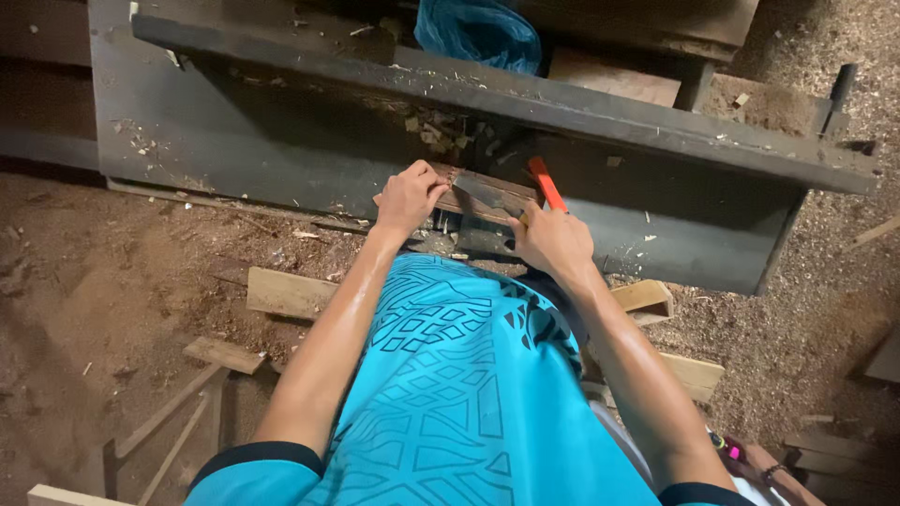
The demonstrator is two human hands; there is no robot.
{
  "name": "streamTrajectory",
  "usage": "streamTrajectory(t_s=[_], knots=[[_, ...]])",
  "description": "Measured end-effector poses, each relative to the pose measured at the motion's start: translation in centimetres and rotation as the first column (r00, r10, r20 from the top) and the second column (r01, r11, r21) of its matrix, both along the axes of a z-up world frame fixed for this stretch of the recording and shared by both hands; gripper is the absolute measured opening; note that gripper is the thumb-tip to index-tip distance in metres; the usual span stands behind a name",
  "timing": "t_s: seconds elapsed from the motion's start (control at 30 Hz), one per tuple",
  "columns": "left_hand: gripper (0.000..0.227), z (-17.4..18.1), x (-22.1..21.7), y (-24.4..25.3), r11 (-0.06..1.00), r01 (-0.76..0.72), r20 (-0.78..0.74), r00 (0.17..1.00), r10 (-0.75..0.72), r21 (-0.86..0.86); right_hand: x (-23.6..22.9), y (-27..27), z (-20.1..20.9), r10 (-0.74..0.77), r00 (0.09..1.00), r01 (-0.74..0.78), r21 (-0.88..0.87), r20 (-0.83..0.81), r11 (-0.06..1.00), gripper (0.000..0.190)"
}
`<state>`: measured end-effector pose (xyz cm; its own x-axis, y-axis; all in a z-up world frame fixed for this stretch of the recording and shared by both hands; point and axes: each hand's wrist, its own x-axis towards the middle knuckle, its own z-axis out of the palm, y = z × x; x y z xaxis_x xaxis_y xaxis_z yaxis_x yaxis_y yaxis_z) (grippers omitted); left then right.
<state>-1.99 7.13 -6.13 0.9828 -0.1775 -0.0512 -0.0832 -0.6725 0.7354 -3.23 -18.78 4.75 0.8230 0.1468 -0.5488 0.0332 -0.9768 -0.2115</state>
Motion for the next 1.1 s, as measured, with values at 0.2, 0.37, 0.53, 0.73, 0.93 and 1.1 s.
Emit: streamTrajectory(t_s=[0.2, 0.37, 0.53, 0.73, 0.93, 1.1], knots=[[0.013, 0.0, -0.3, 0.4, 1.0, 0.015, 0.003, 1.0, -0.015, -0.025, -0.1, 0.2, -0.2, 0.004, 1.0, -0.004, 0.015, 0.014, 1.0, 0.043], [0.013, -0.7, -1.0, -0.4, 0.989, 0.063, 0.171, 0.982, -0.085, 0.133, 0.1, 0.5, 0.0, -0.005, 1.0, 0.005, 0.024, -0.001, 1.0, 0.043], [0.017, -1.8, -1.8, -1.1, 0.912, 0.107, 0.24, 0.947, -0.214, 0.395, -0.1, 0.8, 0.1, -0.029, 0.999, 0.03, 0.029, -0.021, 0.999, 0.043], [0.015, -0.8, -1.1, -0.7, 0.959, -0.284, -0.162, 0.945, 0.283, 0.018, 0.0, 0.6, 0.4, -0.033, 0.999, 0.033, 0.017, 0.0, 0.999, 0.042], [0.02, 1.8, -0.4, -0.4, 0.973, -0.211, -0.133, 0.966, 0.222, 0.09, 0.2, 1.0, 0.7, -0.048, 0.998, 0.048, 0.011, -0.029, 0.999, 0.041], [0.031, 2.3, 0.0, -1.5, 0.985, -0.115, -0.146, 0.98, 0.133, 0.126, 0.3, 1.0, 0.8, -0.039, 0.999, 0.039, 0.009, -0.018, 0.999, 0.041]])
